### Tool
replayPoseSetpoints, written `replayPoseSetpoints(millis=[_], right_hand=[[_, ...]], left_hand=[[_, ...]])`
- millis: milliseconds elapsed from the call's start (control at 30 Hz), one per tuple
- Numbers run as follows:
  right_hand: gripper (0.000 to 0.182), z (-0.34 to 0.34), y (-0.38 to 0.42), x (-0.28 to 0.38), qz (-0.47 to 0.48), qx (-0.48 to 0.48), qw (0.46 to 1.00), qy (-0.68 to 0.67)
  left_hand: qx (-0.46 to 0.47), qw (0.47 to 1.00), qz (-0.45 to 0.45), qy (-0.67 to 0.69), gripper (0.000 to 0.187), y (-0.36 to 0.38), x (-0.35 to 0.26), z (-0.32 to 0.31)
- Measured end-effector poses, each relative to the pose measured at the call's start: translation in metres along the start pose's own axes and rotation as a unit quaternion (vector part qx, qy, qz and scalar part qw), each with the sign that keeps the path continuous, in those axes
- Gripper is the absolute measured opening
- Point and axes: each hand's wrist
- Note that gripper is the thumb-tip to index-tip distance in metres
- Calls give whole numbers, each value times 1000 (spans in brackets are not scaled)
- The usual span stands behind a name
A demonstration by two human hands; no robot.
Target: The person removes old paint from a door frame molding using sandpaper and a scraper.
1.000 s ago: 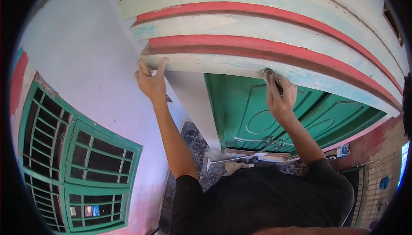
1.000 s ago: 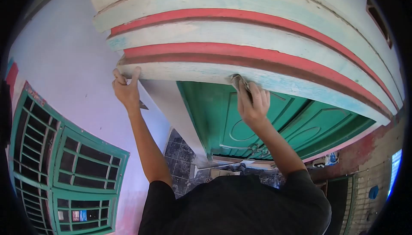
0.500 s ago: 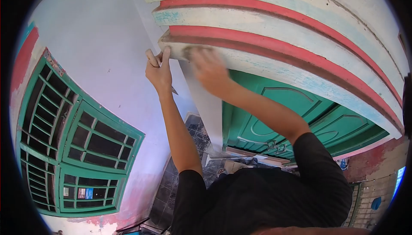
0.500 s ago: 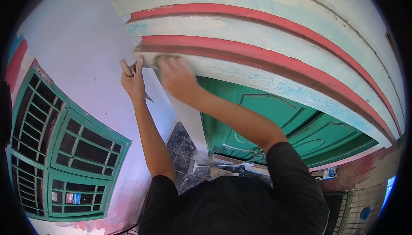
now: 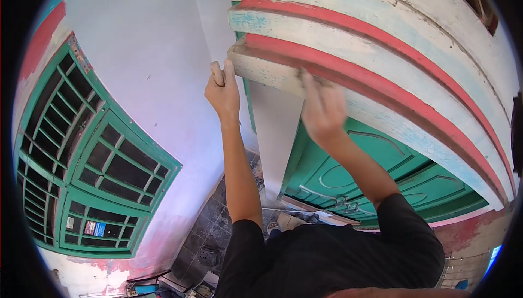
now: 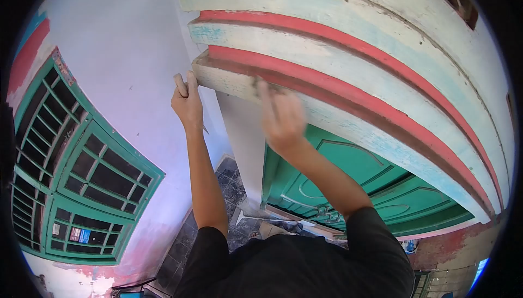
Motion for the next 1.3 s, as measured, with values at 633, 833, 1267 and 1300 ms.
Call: replayPoseSetpoints(millis=[633,833,1267,1300], right_hand=[[38,33,16,-14,-55,4,998,3],[38,-82,-21,80,11,43,998,-54],[39,72,32,-40,-114,25,993,15],[39,85,32,-49,-112,23,993,13]], left_hand=[[28,998,5,55,59,5,-7,3],[17,997,2,78,59,4,-8,6],[63,995,7,77,47,16,-8,12],[61,995,6,78,47,19,-7,9]])
Point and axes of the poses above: each hand's wrist, its own y-axis away from the middle knuckle, its own z-axis out of the back of the hand, x = y × z, and after that the axes turned 9 degrees about y, right-handed
